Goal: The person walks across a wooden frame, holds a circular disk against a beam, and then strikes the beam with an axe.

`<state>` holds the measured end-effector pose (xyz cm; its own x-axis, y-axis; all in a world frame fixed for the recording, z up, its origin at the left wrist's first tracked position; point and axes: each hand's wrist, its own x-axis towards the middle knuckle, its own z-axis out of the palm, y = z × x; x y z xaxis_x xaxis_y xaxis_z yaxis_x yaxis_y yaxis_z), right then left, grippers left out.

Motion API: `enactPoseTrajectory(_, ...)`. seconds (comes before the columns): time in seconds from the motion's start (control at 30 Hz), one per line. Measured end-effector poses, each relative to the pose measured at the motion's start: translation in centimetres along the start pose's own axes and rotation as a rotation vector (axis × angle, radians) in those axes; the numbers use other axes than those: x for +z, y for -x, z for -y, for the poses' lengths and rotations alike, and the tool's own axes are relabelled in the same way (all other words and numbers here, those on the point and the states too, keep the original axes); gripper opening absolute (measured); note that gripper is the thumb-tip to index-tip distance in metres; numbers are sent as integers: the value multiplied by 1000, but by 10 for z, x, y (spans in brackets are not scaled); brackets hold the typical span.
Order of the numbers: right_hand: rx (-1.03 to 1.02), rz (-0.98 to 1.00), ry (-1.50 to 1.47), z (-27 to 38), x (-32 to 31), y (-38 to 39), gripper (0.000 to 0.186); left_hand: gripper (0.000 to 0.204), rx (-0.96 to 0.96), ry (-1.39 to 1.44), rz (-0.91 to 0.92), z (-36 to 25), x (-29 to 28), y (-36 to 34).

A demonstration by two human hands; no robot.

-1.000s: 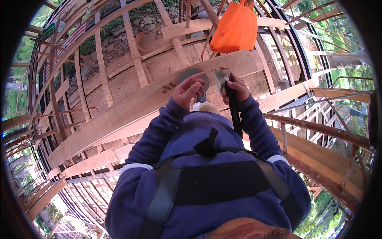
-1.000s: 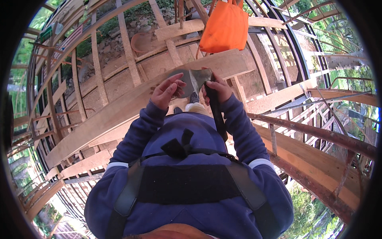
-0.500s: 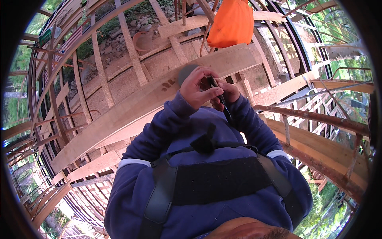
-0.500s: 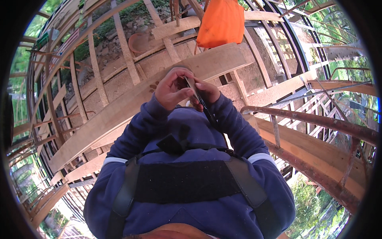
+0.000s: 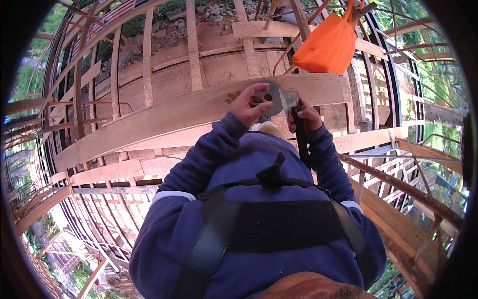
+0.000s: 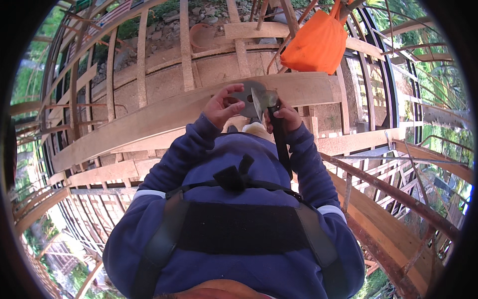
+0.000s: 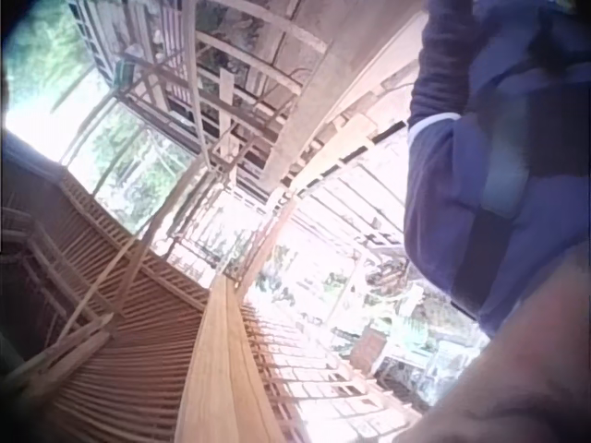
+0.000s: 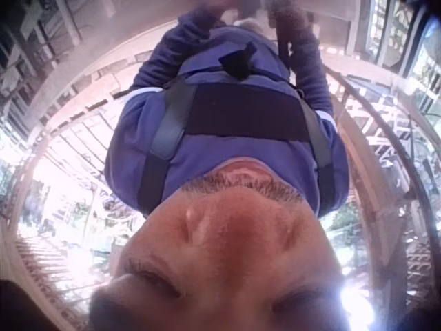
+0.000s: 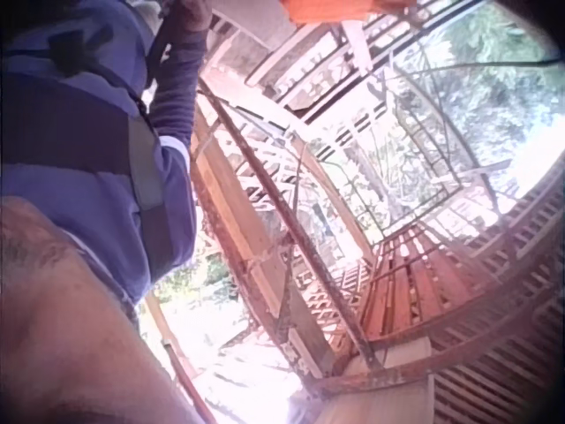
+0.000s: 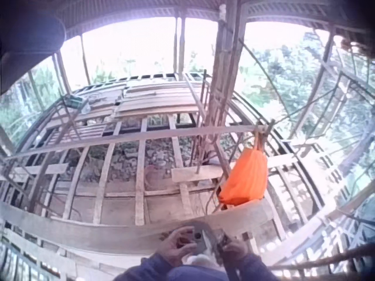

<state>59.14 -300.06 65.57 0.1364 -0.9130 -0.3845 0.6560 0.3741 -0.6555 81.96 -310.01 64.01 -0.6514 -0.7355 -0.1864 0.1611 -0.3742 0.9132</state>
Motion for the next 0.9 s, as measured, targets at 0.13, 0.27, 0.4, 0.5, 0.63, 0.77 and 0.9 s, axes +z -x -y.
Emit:
enactPoseTrajectory(0.13, 39, -229, 359, 26, 6, -40, 68, 57, -27, -563, -744, 64, -125, 23)
enactPoseTrajectory(0.27, 68, -196, 940, 60, 45, -103, 88, 62, -357, -1087, -1369, 93, -228, 75)
enactPoseTrajectory(0.4, -22, 206, 834, 76, 80, -149, 77, 68, -590, -1059, -1729, 105, -257, 78)
enactPoseTrajectory(0.5, 391, 233, 901, 53, 85, -168, 48, 73, -545, -1065, -1850, 113, -256, 64)
enactPoseTrajectory(0.63, 232, 287, 1675, 19, 105, -190, 27, 75, -392, -1011, -2000, 117, -248, 56)
enactPoseTrajectory(0.77, -105, 505, 1610, 21, 161, -198, 23, 75, -408, -1007, -1967, 116, -236, 59)
enactPoseTrajectory(0.9, -317, 490, 1476, 18, 170, -206, 22, 76, -377, -1026, -1944, 112, -237, 58)
